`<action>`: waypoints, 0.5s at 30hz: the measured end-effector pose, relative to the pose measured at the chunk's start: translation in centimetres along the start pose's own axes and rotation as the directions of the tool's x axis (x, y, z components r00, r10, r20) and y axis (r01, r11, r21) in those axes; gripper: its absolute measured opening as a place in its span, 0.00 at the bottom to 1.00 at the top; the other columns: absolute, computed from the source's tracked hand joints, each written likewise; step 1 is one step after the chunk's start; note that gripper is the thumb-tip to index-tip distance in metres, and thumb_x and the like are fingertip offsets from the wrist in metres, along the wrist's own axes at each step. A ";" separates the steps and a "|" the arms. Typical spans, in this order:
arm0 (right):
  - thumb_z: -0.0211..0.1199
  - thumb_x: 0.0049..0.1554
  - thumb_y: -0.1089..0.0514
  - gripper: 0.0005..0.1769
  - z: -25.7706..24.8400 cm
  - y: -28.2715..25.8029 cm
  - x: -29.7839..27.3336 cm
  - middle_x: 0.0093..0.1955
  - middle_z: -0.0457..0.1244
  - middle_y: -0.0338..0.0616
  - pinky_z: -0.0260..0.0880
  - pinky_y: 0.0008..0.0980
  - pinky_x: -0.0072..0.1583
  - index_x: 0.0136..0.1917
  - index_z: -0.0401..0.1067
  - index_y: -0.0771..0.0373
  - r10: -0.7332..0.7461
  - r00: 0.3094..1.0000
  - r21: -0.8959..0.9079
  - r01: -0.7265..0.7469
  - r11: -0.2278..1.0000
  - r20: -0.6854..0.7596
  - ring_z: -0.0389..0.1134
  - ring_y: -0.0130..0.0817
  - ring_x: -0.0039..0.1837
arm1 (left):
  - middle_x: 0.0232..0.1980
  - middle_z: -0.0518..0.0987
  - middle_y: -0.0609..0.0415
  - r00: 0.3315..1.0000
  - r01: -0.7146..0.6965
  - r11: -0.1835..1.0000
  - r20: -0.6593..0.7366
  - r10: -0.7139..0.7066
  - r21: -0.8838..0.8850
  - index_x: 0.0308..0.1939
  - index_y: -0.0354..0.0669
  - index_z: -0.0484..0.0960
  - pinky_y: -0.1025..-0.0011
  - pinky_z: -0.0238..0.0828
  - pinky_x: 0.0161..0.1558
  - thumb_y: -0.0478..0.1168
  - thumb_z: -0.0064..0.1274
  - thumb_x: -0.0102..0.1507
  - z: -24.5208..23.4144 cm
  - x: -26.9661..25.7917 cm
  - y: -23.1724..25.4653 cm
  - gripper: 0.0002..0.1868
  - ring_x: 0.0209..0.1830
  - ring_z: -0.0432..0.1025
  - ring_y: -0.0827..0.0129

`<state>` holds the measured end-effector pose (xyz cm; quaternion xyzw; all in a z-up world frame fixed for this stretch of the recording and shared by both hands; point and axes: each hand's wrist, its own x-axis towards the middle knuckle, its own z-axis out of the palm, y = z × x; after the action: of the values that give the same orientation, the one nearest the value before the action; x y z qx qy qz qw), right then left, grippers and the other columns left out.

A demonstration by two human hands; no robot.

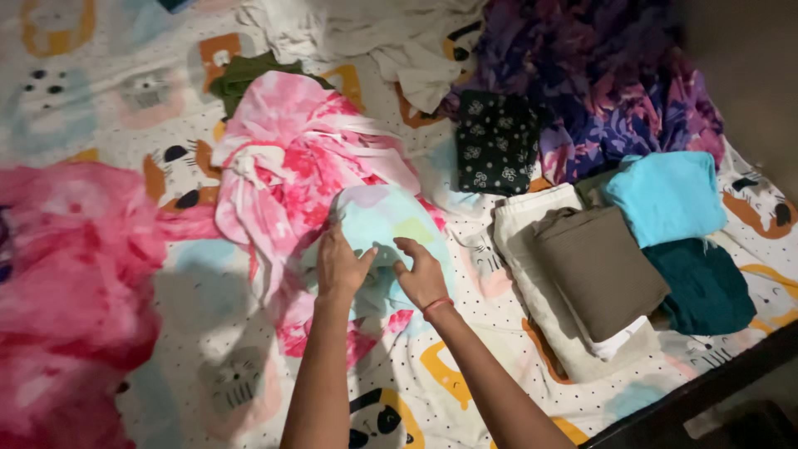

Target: The person folds clothes on a bed by hand and carries each folded garment to place onto a storage shelf.

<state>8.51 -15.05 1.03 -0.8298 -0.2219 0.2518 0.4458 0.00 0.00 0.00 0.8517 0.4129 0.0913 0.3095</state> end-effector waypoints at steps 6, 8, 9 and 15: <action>0.63 0.52 0.62 0.29 0.8 0.1 1.6 0.66 0.66 0.53 0.67 0.41 0.66 0.68 0.70 0.57 -0.086 0.994 -0.064 0.090 0.994 0.066 0.67 0.51 0.68 | 0.58 0.76 0.30 0.946 0.259 0.965 0.207 -0.248 -0.029 0.71 0.27 0.60 0.58 0.69 0.63 0.51 0.70 0.51 3.2 2.4 -2.1 0.53 0.60 0.72 0.42; 0.63 0.51 0.62 0.30 1.3 0.1 1.6 0.66 0.66 0.54 0.67 0.42 0.66 0.68 0.69 0.57 -0.095 0.992 -0.065 0.101 0.993 0.087 0.67 0.52 0.67 | 0.58 0.78 0.32 0.950 0.230 0.973 0.211 -0.232 0.037 0.66 0.29 0.66 0.57 0.69 0.64 0.53 0.68 0.53 4.5 2.3 -3.4 0.46 0.61 0.73 0.44; 0.63 0.50 0.63 0.31 1.4 0.0 1.8 0.65 0.66 0.54 0.67 0.42 0.66 0.68 0.68 0.57 -0.113 0.989 -0.061 0.119 0.991 0.099 0.67 0.53 0.66 | 0.59 0.79 0.34 0.956 0.188 0.976 0.208 -0.207 0.105 0.61 0.31 0.73 0.57 0.70 0.66 0.55 0.66 0.56 5.0 2.3 -3.8 0.39 0.62 0.74 0.45; 0.65 0.50 0.61 0.32 1.7 0.7 1.7 0.65 0.65 0.57 0.68 0.42 0.65 0.69 0.66 0.58 -0.099 0.986 -0.128 0.115 0.985 0.132 0.68 0.54 0.64 | 0.58 0.74 0.30 0.992 -0.018 0.995 -0.120 0.030 0.100 0.61 0.29 0.70 0.49 0.62 0.64 0.55 0.75 0.45 4.9 1.5 -3.4 0.50 0.62 0.67 0.38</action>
<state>8.85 -13.35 -0.70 -0.8276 -0.3102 0.2632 0.3868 0.80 0.50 -6.12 0.8637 0.4248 0.1259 0.2404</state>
